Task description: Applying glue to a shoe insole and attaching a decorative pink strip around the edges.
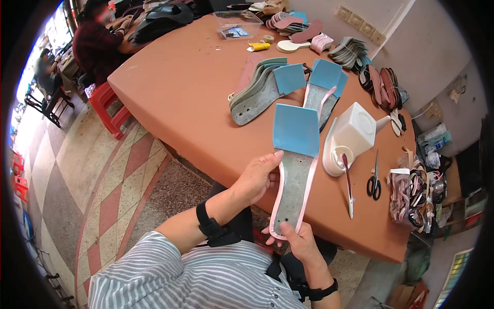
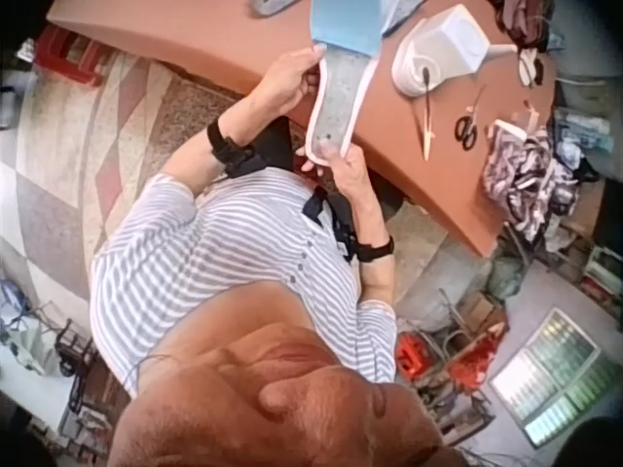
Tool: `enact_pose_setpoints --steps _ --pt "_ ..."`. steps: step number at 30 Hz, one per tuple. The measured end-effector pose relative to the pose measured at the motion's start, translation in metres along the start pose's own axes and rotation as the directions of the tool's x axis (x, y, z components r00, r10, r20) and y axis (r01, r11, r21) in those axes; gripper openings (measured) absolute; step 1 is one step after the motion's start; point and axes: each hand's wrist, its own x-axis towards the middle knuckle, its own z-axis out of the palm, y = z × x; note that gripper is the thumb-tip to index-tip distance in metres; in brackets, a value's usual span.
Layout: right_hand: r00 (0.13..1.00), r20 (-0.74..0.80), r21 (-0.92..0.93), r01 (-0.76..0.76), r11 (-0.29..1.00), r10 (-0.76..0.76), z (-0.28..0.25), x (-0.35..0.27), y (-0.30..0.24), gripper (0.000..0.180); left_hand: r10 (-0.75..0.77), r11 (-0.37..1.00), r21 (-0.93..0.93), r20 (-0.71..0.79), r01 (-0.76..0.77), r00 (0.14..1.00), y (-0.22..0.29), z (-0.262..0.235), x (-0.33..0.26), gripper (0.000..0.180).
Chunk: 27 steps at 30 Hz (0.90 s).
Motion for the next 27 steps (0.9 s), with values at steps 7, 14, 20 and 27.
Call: enact_pose_setpoints --steps 7,14,20,27 --pt "0.996 0.056 -0.008 -0.066 0.998 0.066 0.000 -0.012 -0.004 0.042 0.012 0.989 0.150 -0.063 -0.002 0.998 -0.003 0.005 -0.005 0.046" --pt "0.998 -0.014 0.054 0.056 0.997 -0.055 -0.008 -0.015 0.000 0.044 -0.186 0.953 0.273 0.184 0.131 0.965 -0.014 0.027 -0.034 0.033" --pt "0.996 -0.026 0.024 -0.086 0.996 0.086 -0.018 -0.013 0.001 0.033 -0.242 0.938 0.301 0.222 0.170 0.945 -0.015 0.026 -0.042 0.025" --pt "0.825 -0.495 -0.261 0.158 0.952 -0.272 -0.048 -0.009 -0.034 0.026 -0.313 0.828 0.551 0.306 0.101 0.899 -0.009 0.030 -0.048 0.028"
